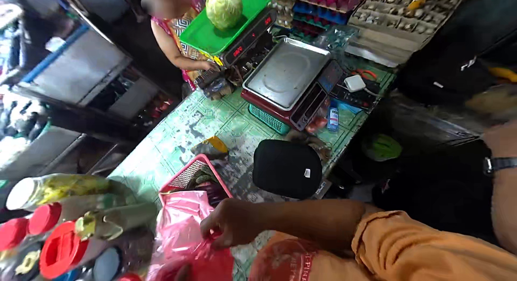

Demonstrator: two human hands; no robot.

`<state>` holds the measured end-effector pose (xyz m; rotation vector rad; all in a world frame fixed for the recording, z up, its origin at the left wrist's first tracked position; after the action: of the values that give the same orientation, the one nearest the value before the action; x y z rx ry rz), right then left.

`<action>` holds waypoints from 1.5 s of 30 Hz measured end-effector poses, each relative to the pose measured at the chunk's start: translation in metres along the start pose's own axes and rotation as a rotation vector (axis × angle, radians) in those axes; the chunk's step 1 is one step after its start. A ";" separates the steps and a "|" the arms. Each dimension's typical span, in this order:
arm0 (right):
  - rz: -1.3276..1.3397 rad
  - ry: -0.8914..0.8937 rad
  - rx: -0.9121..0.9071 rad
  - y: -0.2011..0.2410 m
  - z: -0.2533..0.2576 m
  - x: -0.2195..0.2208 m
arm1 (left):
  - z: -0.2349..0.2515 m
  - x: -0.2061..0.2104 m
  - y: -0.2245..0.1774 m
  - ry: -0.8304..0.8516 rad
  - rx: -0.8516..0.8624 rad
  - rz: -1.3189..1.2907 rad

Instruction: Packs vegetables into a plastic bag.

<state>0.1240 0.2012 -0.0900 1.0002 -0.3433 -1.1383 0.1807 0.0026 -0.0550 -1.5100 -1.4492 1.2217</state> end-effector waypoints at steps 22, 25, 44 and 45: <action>-0.020 -0.403 0.197 0.079 -0.117 0.041 | -0.120 -0.150 0.061 0.289 0.188 0.092; -0.043 -0.412 0.226 0.096 -0.122 0.054 | -0.133 -0.162 0.074 0.285 0.138 0.057; -0.271 -0.627 0.437 0.165 -0.163 0.135 | -0.142 -0.109 0.093 0.289 0.150 -0.170; -0.297 -0.656 0.370 0.172 -0.158 0.130 | -0.137 -0.116 0.088 0.203 0.124 -0.174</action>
<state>0.3888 0.1755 -0.0692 0.9928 -0.9818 -1.7085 0.3465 -0.1067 -0.0776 -1.3519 -1.3158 1.0043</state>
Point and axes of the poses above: each hand's wrist, its own z-axis towards the middle knuckle, its own x-axis out of the palm, y = z × x, the point moved 4 cm from there along z, towards the middle knuckle, and after that the axes turned 12 degrees about -x, right-handed, at the moved point
